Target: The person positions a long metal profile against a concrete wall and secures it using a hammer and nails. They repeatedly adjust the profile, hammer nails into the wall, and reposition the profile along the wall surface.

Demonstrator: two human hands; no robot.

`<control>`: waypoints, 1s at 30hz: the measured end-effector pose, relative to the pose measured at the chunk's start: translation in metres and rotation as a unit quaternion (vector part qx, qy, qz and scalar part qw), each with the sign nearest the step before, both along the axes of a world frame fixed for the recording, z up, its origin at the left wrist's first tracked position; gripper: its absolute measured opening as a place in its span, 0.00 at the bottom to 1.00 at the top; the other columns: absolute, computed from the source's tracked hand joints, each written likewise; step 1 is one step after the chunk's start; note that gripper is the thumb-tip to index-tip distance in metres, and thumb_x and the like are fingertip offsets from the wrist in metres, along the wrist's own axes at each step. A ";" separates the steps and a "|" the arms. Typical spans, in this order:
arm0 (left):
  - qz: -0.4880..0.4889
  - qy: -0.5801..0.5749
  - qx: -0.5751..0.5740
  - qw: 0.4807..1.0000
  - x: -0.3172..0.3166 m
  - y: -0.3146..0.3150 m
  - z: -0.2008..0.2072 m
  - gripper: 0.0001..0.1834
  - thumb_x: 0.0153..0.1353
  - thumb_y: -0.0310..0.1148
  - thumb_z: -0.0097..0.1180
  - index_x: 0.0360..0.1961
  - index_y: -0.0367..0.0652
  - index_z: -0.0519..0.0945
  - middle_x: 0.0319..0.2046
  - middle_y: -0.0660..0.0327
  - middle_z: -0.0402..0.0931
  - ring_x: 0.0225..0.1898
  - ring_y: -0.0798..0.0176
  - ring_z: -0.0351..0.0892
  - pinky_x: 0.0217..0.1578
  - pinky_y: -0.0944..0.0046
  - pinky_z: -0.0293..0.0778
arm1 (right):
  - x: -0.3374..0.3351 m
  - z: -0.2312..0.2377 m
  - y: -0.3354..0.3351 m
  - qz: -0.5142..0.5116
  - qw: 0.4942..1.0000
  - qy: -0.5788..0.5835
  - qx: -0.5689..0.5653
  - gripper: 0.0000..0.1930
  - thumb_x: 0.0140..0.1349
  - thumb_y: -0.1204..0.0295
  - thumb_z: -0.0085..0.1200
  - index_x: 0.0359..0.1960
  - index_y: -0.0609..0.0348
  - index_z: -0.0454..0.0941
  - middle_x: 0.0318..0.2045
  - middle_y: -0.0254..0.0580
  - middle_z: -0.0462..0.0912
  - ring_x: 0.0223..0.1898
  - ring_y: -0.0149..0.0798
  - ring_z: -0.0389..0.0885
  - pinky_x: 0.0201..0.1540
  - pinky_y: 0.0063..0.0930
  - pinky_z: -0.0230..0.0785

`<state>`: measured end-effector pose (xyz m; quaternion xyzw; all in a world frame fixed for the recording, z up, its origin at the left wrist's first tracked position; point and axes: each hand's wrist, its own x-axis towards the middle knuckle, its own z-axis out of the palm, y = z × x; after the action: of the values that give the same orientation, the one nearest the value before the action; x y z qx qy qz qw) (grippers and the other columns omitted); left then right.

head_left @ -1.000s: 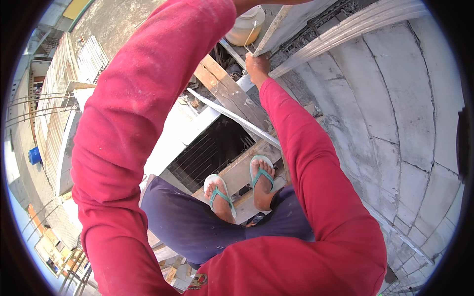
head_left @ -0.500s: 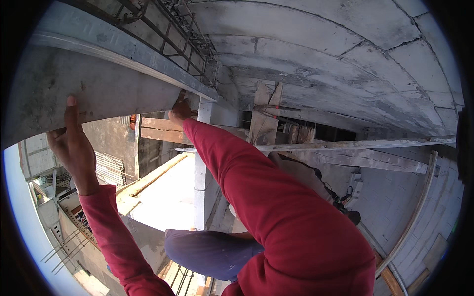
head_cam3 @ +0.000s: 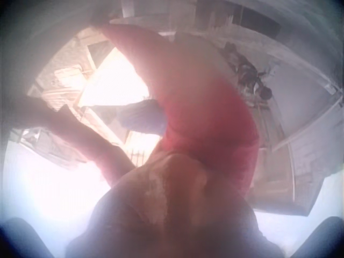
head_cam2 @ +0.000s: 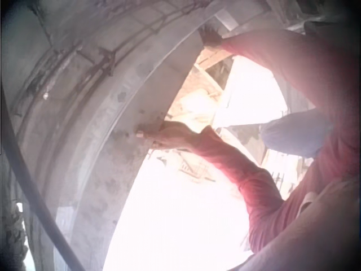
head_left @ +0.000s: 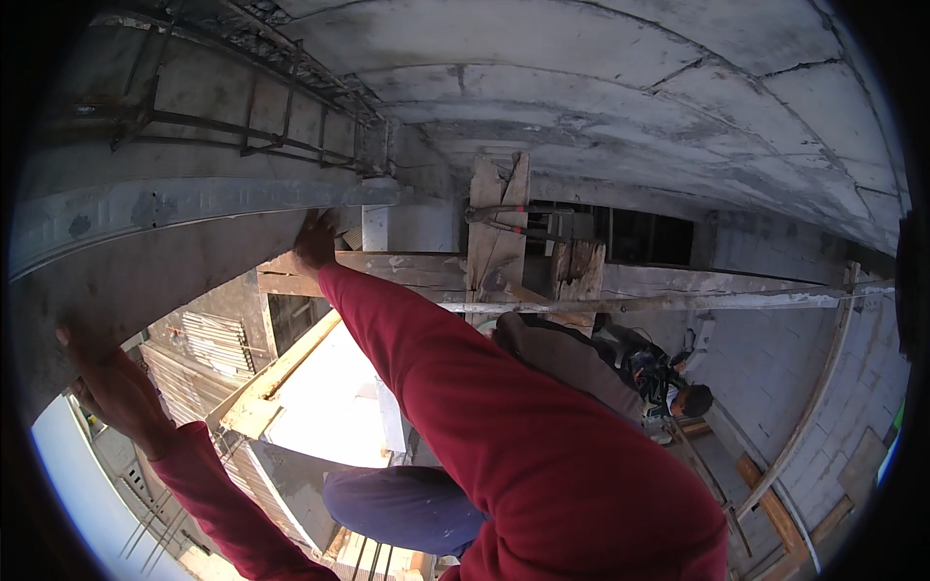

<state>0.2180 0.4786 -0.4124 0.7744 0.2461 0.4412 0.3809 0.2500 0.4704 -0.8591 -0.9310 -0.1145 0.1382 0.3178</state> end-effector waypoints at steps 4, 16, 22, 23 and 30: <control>0.078 -0.010 -0.030 0.996 -0.027 -0.019 -0.004 0.25 0.73 0.41 0.54 0.58 0.28 0.75 0.57 0.52 0.76 0.55 0.62 0.77 0.62 0.62 0.69 | -0.010 0.027 -0.020 0.102 0.982 0.113 0.112 0.44 0.63 0.68 0.52 0.73 0.76 0.39 0.73 0.74 0.39 0.71 0.80 0.45 0.66 0.70 0.52; 0.055 0.028 0.055 0.997 -0.022 0.007 -0.009 0.31 0.73 0.47 0.52 0.59 0.25 0.73 0.60 0.48 0.73 0.59 0.56 0.74 0.66 0.56 0.65 | -0.001 0.024 -0.025 0.062 0.986 0.083 0.134 0.45 0.57 0.65 0.58 0.71 0.77 0.51 0.70 0.74 0.47 0.69 0.81 0.47 0.60 0.73 0.57; 0.081 -0.060 -0.036 0.994 -0.018 -0.006 -0.017 0.32 0.73 0.48 0.49 0.62 0.28 0.70 0.63 0.46 0.70 0.61 0.51 0.72 0.67 0.54 0.64 | -0.016 0.028 -0.026 0.054 0.988 0.024 0.145 0.44 0.53 0.66 0.61 0.69 0.76 0.56 0.67 0.73 0.54 0.67 0.77 0.53 0.59 0.71 0.57; 0.060 -0.063 -0.031 0.996 -0.019 -0.006 -0.017 0.32 0.74 0.49 0.49 0.63 0.28 0.70 0.64 0.46 0.69 0.61 0.51 0.72 0.67 0.54 0.64 | -0.020 0.023 -0.023 0.014 0.986 -0.013 0.163 0.45 0.50 0.67 0.63 0.69 0.73 0.56 0.66 0.71 0.56 0.66 0.74 0.56 0.58 0.68 0.58; 0.048 -0.090 -0.048 0.994 -0.010 -0.022 -0.017 0.33 0.73 0.49 0.49 0.64 0.28 0.68 0.64 0.46 0.68 0.62 0.51 0.71 0.68 0.53 0.64 | -0.017 0.015 -0.026 0.048 0.970 0.058 0.231 0.39 0.55 0.70 0.57 0.67 0.78 0.57 0.65 0.78 0.54 0.66 0.85 0.50 0.62 0.78 0.50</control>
<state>0.2076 0.4568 -0.4294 0.6997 0.2684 0.5143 0.4169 0.2325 0.4447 -0.8438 -0.8161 -0.1696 0.1772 0.5233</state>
